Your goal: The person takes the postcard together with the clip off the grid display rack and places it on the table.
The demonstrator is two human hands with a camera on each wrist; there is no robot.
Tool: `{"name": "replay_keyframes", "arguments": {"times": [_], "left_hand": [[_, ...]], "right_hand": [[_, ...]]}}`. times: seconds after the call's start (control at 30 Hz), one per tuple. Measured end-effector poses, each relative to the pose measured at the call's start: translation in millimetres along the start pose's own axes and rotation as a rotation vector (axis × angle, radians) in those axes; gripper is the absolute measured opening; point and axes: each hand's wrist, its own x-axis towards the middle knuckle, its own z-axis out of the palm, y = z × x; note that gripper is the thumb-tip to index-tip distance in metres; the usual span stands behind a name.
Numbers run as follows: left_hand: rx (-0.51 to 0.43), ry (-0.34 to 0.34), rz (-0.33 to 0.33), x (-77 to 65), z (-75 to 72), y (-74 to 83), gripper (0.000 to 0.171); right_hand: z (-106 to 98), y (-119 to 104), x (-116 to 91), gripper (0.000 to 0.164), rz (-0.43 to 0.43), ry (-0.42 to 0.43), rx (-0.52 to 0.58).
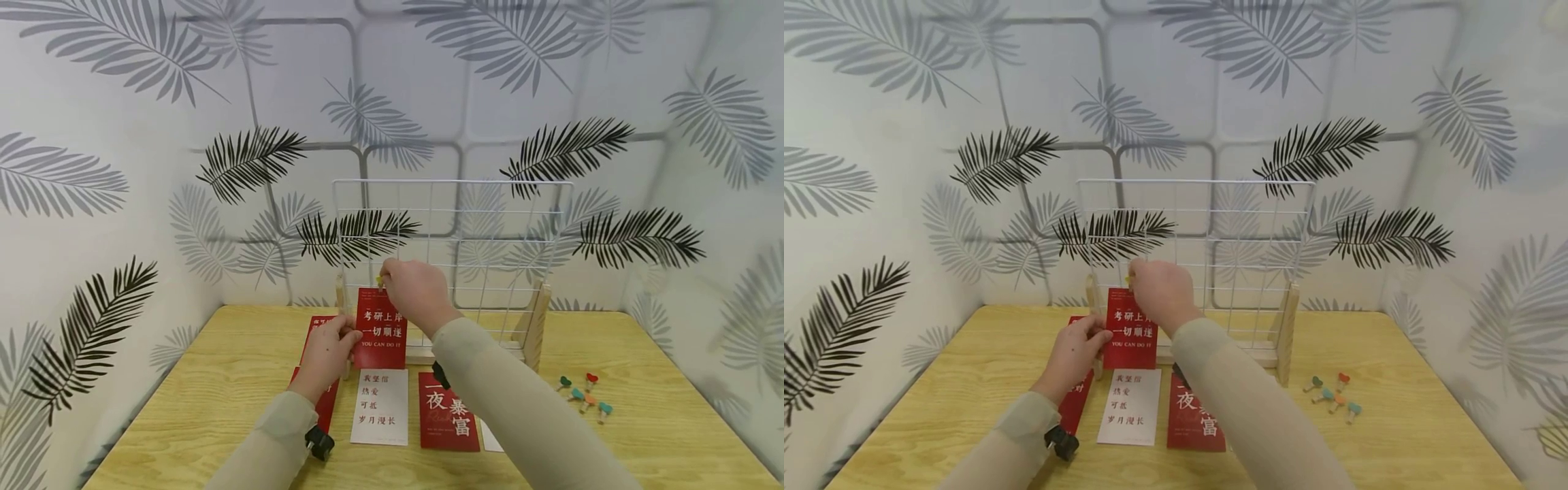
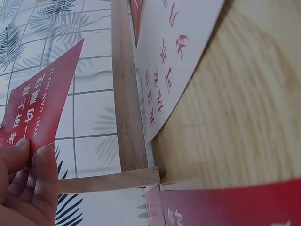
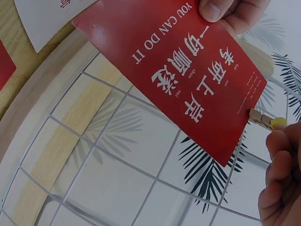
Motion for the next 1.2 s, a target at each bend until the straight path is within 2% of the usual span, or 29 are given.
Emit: {"name": "replay_keyframes", "arguments": {"times": [0.3,0.73,1.03,1.2], "left_hand": [[-0.007,0.002,0.023,-3.0,-10.3,1.5,0.018],[-0.011,0.01,0.021,-12.0,-22.6,-0.1,0.02],[0.005,0.0,0.023,-18.1,-30.8,-1.4,0.019],[0.027,0.002,0.034,-20.9,-41.9,-1.1,0.022]], "right_hand": [[-7,14,-6,0.012,-0.033,0.09,0.043],[-22,34,-23,0.016,0.017,0.004,0.103],[-20,52,-39,0.017,0.001,0.01,0.098],[-20,60,-48,0.017,-0.013,0.011,0.098]]}}
